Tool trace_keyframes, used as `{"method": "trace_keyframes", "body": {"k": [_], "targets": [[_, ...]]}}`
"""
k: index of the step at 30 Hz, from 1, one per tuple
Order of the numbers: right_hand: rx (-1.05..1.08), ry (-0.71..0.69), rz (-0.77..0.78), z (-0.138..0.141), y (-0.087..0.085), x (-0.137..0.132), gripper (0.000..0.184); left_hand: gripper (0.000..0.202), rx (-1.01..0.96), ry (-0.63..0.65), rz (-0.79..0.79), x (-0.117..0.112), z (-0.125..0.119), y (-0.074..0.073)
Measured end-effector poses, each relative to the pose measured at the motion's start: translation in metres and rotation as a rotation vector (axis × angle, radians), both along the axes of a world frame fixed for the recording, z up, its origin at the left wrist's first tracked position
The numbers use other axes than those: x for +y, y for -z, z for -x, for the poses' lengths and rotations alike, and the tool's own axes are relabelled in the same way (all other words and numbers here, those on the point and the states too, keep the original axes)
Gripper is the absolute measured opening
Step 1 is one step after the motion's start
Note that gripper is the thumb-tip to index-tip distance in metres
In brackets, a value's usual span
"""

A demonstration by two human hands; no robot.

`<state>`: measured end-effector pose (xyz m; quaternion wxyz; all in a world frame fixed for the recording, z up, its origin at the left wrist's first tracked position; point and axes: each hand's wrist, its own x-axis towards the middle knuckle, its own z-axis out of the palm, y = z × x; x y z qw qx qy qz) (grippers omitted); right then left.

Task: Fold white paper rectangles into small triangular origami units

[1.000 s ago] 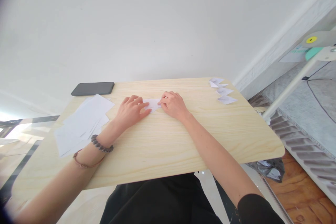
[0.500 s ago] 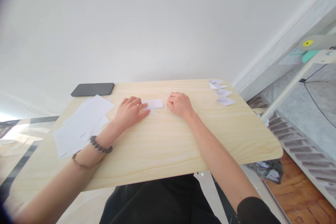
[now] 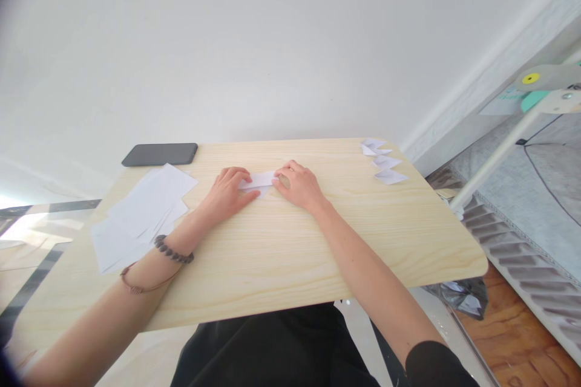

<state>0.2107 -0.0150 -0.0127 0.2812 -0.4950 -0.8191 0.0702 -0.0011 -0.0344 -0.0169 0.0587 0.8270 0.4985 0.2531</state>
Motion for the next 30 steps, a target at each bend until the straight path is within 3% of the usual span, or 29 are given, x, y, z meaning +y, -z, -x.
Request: {"method": "trace_keyframes", "body": {"k": [5, 11, 14, 20, 26, 30], "targets": [[0.041, -0.064, 0.058, 0.002, 0.0, -0.001, 0.022, 0.029, -0.131, -0.009, 0.057, 0.004, 0.001, 0.004], [0.13, -0.196, 0.137, -0.001, 0.0, 0.002, 0.011, 0.023, -0.245, 0.108, 0.143, -0.001, -0.001, -0.004], [0.175, -0.229, 0.172, -0.003, -0.001, 0.003, 0.013, 0.03, -0.254, 0.098, 0.154, -0.002, -0.003, -0.006], [0.306, -0.224, 0.199, 0.001, -0.003, 0.001, 0.015, 0.047, -0.348, 0.014, 0.185, 0.0, -0.003, -0.006], [0.342, -0.235, 0.142, 0.01, -0.007, -0.004, 0.015, 0.049, -0.659, 0.033, 0.43, 0.005, 0.007, -0.01], [0.36, -0.211, 0.143, 0.014, -0.009, -0.007, 0.016, 0.055, -0.718, 0.024, 0.448, 0.004, 0.007, -0.012]]}}
